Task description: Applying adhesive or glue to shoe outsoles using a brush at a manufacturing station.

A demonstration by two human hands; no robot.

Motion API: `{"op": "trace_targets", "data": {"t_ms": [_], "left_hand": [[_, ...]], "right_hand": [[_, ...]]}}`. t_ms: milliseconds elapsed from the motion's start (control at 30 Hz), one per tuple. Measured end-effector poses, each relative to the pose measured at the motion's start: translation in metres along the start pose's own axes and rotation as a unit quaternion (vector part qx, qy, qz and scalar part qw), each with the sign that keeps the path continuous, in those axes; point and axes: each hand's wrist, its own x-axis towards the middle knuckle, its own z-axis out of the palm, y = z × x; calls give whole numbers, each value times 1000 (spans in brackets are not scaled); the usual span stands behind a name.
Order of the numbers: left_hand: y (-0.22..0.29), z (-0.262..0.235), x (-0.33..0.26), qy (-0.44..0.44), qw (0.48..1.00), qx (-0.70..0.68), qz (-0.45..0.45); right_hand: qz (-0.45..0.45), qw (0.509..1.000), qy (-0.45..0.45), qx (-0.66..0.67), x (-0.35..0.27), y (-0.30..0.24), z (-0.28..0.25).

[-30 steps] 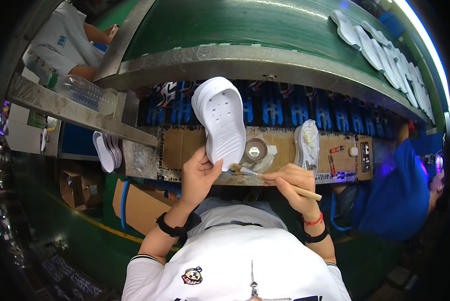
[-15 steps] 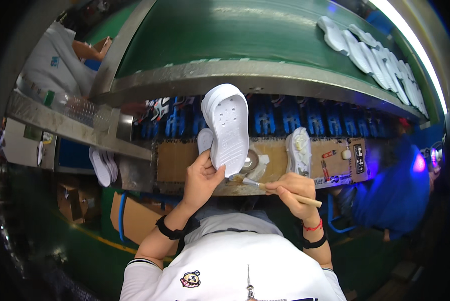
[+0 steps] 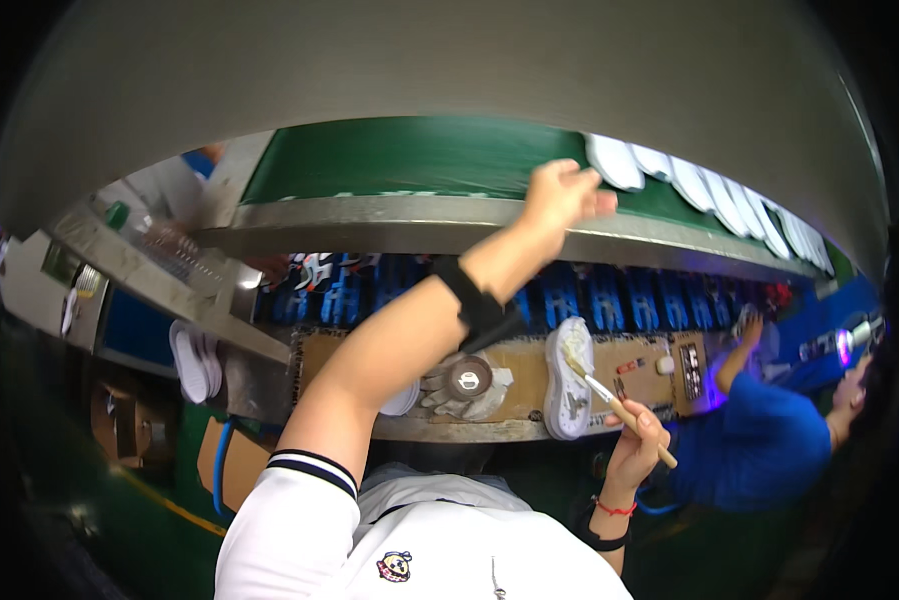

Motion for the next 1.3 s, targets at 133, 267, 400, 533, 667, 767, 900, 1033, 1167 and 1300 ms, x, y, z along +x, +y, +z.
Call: {"op": "trace_targets", "data": {"t_ms": [133,267,400,533,667,767,900,1033,1167,1300], "left_hand": [[-37,-75,-94,48,965,115,230],[-92,-260,-203,463,776,331,272],[-85,-461,-348,813,465,327,124],[-13,-577,-458,868,458,174,81],[11,-573,-420,777,609,-64,144],[28,-616,-460,755,640,-82,120],[21,-596,-444,655,738,-139,83],[20,-544,-439,569,787,-200,132],[-39,-503,-486,526,811,-211,146],[-89,-434,-527,505,848,-142,81]], "right_hand": [[22,999,-42,-12,-10,15,17],[31,994,-88,-64,-23,21,34],[47,989,-125,-65,-29,30,52],[73,980,-176,-62,-37,36,78],[103,972,-190,-88,-49,38,82],[119,961,-235,-89,-52,38,100],[143,945,-261,-138,-52,44,102],[166,938,-276,-126,-50,50,104],[171,937,-283,-113,-49,62,98],[185,935,-281,-115,-46,69,89]]}}
